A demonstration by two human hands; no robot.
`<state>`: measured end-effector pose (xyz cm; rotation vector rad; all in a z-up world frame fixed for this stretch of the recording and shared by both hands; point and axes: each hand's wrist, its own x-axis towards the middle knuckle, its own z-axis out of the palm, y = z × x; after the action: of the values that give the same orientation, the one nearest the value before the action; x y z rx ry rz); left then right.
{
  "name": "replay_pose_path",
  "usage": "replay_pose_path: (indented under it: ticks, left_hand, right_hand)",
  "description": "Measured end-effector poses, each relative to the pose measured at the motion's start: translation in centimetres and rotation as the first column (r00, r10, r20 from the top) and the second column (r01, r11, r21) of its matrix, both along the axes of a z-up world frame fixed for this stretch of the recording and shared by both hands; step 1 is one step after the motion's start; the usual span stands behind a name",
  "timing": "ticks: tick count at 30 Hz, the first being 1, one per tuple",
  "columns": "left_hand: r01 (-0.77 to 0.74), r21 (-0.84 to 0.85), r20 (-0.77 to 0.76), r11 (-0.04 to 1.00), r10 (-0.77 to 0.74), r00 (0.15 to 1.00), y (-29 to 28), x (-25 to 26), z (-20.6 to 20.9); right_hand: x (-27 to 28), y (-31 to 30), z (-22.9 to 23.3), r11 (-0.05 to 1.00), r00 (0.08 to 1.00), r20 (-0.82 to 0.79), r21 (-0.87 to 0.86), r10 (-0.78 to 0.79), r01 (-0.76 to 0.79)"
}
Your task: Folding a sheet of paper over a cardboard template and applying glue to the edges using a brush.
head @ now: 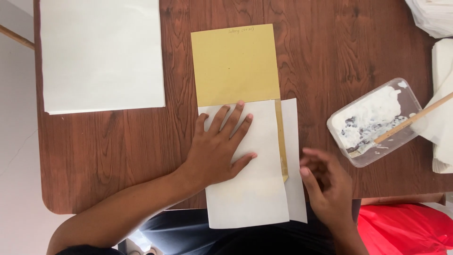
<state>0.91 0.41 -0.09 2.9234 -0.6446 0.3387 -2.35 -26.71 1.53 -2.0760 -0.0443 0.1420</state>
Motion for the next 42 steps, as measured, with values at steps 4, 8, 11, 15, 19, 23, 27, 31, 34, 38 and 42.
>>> replay_pose_path:
  ticks: [4, 8, 11, 15, 19, 23, 27, 31, 34, 38, 42]
  left_hand:
    - [0.019, 0.002, 0.035, 1.000, -0.019, 0.999, -0.1, 0.3, 0.1]
    - [0.133, -0.019, -0.005, 0.991, -0.133, 0.991, 0.1, 0.5, 0.0]
    - [0.165, 0.000, -0.007, 0.986, -0.165, 0.986, -0.1, 0.8, 0.0]
    - [0.175, 0.018, -0.063, 0.984, -0.173, 0.983, -0.5, 1.3, 0.3]
    - [0.172, 0.068, -0.049, 0.983, -0.168, 0.985, -1.1, 1.9, -0.1]
    - [0.202, -0.069, 0.039, 0.977, -0.199, 0.979, -1.3, 2.3, -0.4]
    - [0.205, -0.124, 0.061, 0.971, -0.199, 0.978, -1.0, 2.3, -0.2]
    - [0.194, -0.166, 0.037, 0.967, -0.190, 0.981, -0.9, 2.4, -0.5]
    - [0.186, -0.186, 0.048, 0.965, -0.180, 0.982, -1.1, 2.4, -0.5]
    - [0.163, -0.191, 0.008, 0.968, -0.165, 0.986, -1.4, 2.3, -0.5]
    - [0.138, -0.233, -0.023, 0.963, -0.147, 0.989, -1.4, 2.4, -0.5]
  right_hand:
    - [-4.3, -1.6, 0.9, 0.994, 0.998, -0.049, -0.108, -0.030, 0.025]
    - [-6.9, -1.4, 0.8, 0.946, 0.997, -0.067, -0.323, -0.039, 0.015]
    - [-7.6, -0.8, 0.3, 0.976, 0.982, -0.105, -0.168, -0.160, 0.141]
    - [-7.6, 0.1, 0.3, 0.973, 0.942, -0.277, 0.079, -0.189, 0.218]
    - [-6.8, 0.9, 0.6, 0.967, 0.935, -0.263, 0.029, -0.237, 0.253]
    - [-4.5, 1.1, 2.0, 0.978, 0.899, -0.392, -0.019, -0.197, 0.206]
    - [-1.9, 0.7, 2.1, 0.989, 0.956, -0.285, -0.145, -0.070, 0.029]
    - [1.4, 2.7, 3.6, 0.981, 0.969, -0.247, -0.192, -0.030, -0.019]
    - [3.0, 3.8, 2.9, 0.952, 0.991, -0.130, -0.303, -0.009, -0.031]
    - [3.4, 5.0, 2.7, 0.912, 0.995, 0.101, -0.408, 0.007, 0.035]
    - [3.7, 5.2, 2.6, 0.885, 0.985, 0.172, -0.454, -0.025, 0.101]
